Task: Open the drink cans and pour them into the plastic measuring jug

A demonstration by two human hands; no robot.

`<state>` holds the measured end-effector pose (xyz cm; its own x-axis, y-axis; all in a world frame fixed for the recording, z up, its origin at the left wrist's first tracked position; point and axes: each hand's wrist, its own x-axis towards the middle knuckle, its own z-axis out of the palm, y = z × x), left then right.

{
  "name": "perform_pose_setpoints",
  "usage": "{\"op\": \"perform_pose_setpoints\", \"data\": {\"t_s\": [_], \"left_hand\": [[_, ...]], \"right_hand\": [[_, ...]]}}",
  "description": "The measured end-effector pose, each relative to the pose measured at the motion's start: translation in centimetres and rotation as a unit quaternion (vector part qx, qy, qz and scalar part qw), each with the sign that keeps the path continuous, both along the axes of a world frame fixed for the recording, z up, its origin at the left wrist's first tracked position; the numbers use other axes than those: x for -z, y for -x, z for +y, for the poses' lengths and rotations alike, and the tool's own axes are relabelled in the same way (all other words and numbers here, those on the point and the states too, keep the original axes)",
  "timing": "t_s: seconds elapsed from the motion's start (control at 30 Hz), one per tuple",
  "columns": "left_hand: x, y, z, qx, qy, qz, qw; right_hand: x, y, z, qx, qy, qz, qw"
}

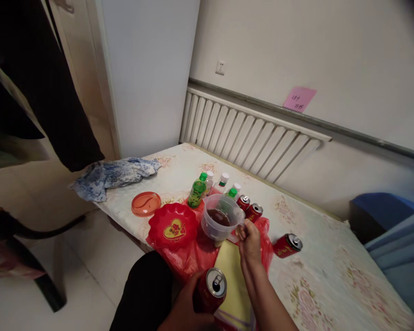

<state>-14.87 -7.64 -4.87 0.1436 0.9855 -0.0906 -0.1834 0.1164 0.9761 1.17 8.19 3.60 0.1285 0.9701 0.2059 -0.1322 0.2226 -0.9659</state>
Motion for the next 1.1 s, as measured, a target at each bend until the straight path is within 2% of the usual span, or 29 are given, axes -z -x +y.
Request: {"op": "perform_pose_setpoints", "data": {"t_s": [0.1, 0.27, 0.43, 0.53, 0.63, 0.7, 0.8, 0.83, 0.97, 1.1], "left_hand": [[0.0, -0.1, 0.2, -0.001, 0.012, 0.009, 1.0], [-1.0, -0.5, 0.4, 0.005, 0.01, -0.003, 1.0], [-1.5, -0.9, 0.6, -0.03, 0.009, 0.073, 0.997], [-1.9, -1.1, 0.6, -0.041, 0.009, 0.089, 0.995], [-2.5, -1.5, 0.6, -0.035, -0.013, 0.075, 0.996], [-2.7, -1.9, 0.7, -0.023, -0.036, 0.058, 0.997], [-2.9, -2.7, 1.0, -0.007, -0.06, 0.048, 0.997], [-3.0, -3.1, 1.1, -0.002, -0.065, 0.052, 0.997], [-3.9, -4.9, 1.2, 0.019, -0.079, 0.077, 0.994], [-4.5, -6.6, 1.0, 0.041, -0.11, 0.085, 0.989]], "right_hand": [[0.6, 0.0, 0.2, 0.004, 0.001, -0.002, 1.0], [0.7, -0.2, 0.0, 0.011, 0.002, -0.018, 1.0], [0.6, -1.1, -0.7, 0.021, 0.001, -0.048, 0.999], [1.2, -3.1, -1.8, 0.08, 0.003, -0.073, 0.994], [1.8, -5.3, -4.2, 0.135, 0.033, -0.107, 0.985], [1.9, -6.3, -6.5, 0.086, 0.058, -0.122, 0.987], [1.5, -6.3, -10.5, -0.048, 0.066, -0.127, 0.989], [1.2, -6.1, -11.7, -0.069, 0.067, -0.137, 0.986], [0.5, -5.2, -15.0, -0.078, 0.079, -0.191, 0.975], [0.6, -5.6, -16.2, -0.041, 0.088, -0.209, 0.973]]}}
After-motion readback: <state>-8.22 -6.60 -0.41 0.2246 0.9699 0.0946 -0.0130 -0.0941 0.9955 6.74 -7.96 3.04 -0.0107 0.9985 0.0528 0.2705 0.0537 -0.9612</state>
